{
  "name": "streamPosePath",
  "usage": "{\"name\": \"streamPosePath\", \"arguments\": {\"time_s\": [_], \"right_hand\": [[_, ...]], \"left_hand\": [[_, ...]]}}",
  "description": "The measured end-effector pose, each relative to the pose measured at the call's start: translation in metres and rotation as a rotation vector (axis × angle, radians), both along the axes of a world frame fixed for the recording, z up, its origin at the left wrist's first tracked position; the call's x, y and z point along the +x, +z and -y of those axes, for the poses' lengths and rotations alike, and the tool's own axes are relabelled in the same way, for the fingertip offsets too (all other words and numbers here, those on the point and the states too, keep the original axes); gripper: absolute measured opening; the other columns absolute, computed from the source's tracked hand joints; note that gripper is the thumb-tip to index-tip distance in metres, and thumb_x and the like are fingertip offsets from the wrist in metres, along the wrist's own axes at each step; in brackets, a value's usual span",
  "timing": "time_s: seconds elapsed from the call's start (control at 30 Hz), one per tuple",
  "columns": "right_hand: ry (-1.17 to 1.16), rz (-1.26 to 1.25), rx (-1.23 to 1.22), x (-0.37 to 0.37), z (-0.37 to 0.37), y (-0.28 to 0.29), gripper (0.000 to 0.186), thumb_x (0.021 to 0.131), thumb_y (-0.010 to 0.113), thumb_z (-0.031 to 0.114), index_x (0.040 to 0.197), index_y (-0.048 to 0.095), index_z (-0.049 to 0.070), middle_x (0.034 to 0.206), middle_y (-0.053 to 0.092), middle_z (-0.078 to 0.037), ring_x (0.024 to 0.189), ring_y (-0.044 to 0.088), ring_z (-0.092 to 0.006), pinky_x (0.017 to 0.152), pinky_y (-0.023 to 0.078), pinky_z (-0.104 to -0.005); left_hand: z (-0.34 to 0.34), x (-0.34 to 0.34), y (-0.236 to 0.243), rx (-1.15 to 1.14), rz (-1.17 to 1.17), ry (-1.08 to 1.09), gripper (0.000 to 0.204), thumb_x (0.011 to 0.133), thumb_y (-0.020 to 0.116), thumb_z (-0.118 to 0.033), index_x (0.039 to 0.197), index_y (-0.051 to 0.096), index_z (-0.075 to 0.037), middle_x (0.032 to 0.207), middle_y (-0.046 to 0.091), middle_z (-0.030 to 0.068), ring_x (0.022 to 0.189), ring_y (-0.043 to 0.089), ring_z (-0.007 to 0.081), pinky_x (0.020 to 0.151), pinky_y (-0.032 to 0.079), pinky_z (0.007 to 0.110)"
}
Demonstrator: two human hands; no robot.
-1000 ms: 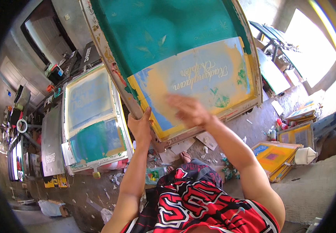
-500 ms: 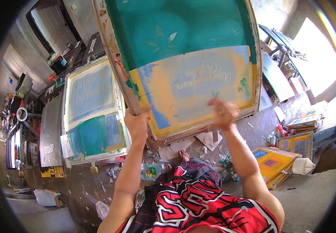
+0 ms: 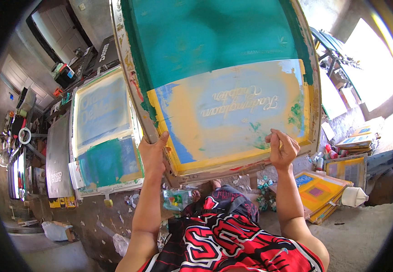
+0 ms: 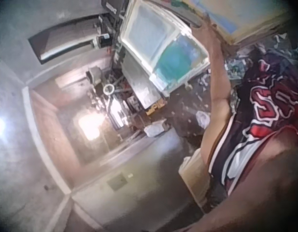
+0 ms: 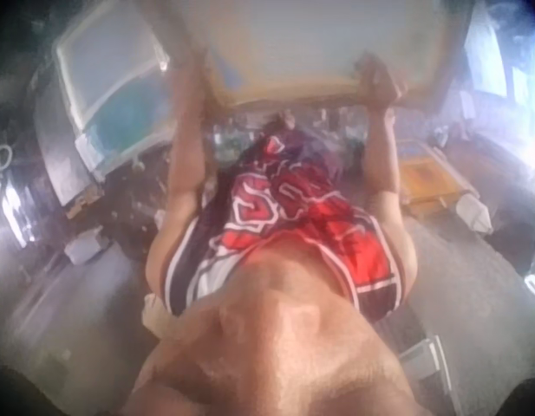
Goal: The person scrapes dried green ink from a screen printing frame using a green plastic scraper, then applies orange tape along the frame edges. They lift and reposition the frame, and finally scoop a beige paste from a bucket onto the screen using a metal spatula.
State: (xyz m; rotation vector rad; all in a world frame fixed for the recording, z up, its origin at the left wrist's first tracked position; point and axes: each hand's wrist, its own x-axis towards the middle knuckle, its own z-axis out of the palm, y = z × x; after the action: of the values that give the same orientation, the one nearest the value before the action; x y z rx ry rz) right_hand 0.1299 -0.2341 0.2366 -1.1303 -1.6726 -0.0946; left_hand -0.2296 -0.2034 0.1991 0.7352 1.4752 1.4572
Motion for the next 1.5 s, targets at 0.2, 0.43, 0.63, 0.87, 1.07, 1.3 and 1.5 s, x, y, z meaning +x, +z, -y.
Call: {"name": "streamPosePath", "arguments": {"time_s": [0.2,0.43,0.63,0.87,1.07,1.3,1.5], "right_hand": [[-0.456,0.180,0.107,0.054,-0.024,0.005,0.014,0.094,0.069,0.007,0.104,0.072,-0.001,0.098,0.075,-0.018,0.091,0.073,-0.0347,0.083,0.056,-0.0419],[-0.623,-0.038,-0.487,0.135,-0.060,-0.031,0.047,0.106,0.054,0.040,0.105,0.071,-0.004,0.087,0.070,-0.023,0.083,0.066,-0.0367,0.085,0.050,-0.0467],[-0.432,-0.122,-0.864,0.131,-0.077,-0.101,0.063,0.107,0.045,0.049,0.090,0.069,-0.006,0.074,0.063,-0.027,0.071,0.062,-0.0376,0.074,0.047,-0.0493],[-0.459,-0.018,-1.011,0.123,-0.077,-0.164,0.061,0.105,0.047,0.049,0.088,0.070,-0.005,0.081,0.066,-0.029,0.082,0.065,-0.0482,0.076,0.048,-0.0540],[-0.452,-0.065,-1.061,0.126,-0.085,-0.194,0.060,0.104,0.047,0.050,0.091,0.073,-0.003,0.082,0.067,-0.029,0.084,0.066,-0.0481,0.079,0.048,-0.0549],[-0.415,-0.081,-1.040,0.120,-0.116,-0.218,0.061,0.104,0.045,0.050,0.092,0.073,-0.003,0.088,0.068,-0.030,0.089,0.064,-0.0500,0.083,0.048,-0.0544],[-0.396,-0.063,-1.046,0.119,-0.129,-0.224,0.061,0.105,0.045,0.049,0.084,0.068,-0.004,0.086,0.066,-0.031,0.088,0.063,-0.0505,0.081,0.046,-0.0558]], "left_hand": [[-0.008,-0.010,-0.015,-0.031,-0.011,-0.001,0.033,0.085,0.087,-0.018,0.105,0.068,0.000,0.084,0.068,0.0042,0.064,0.062,0.0151,0.053,0.051,0.031],[-0.014,-0.032,-0.048,-0.167,0.038,-0.024,0.029,0.086,0.084,-0.012,0.107,0.069,0.001,0.088,0.070,0.0058,0.068,0.064,0.0150,0.056,0.052,0.032],[-0.015,-0.041,-0.096,-0.162,-0.007,0.034,0.030,0.084,0.084,-0.007,0.110,0.071,0.002,0.096,0.073,0.0070,0.077,0.065,0.0153,0.066,0.052,0.032],[-0.007,-0.049,-0.140,-0.288,-0.088,0.082,0.034,0.080,0.087,-0.007,0.109,0.073,0.003,0.101,0.074,0.0082,0.085,0.066,0.0171,0.078,0.051,0.033],[-0.010,-0.048,-0.152,-0.345,-0.161,0.105,0.035,0.080,0.088,-0.011,0.108,0.074,0.004,0.098,0.075,0.0087,0.083,0.066,0.0168,0.077,0.050,0.033],[-0.042,-0.057,-0.156,-0.306,-0.263,0.115,0.032,0.081,0.087,-0.016,0.104,0.076,0.004,0.092,0.075,0.0077,0.079,0.065,0.0157,0.073,0.049,0.033],[-0.049,-0.056,-0.158,-0.362,-0.412,0.143,0.038,0.078,0.090,-0.024,0.098,0.076,0.004,0.090,0.076,0.0118,0.076,0.067,0.0192,0.071,0.051,0.036]]}}
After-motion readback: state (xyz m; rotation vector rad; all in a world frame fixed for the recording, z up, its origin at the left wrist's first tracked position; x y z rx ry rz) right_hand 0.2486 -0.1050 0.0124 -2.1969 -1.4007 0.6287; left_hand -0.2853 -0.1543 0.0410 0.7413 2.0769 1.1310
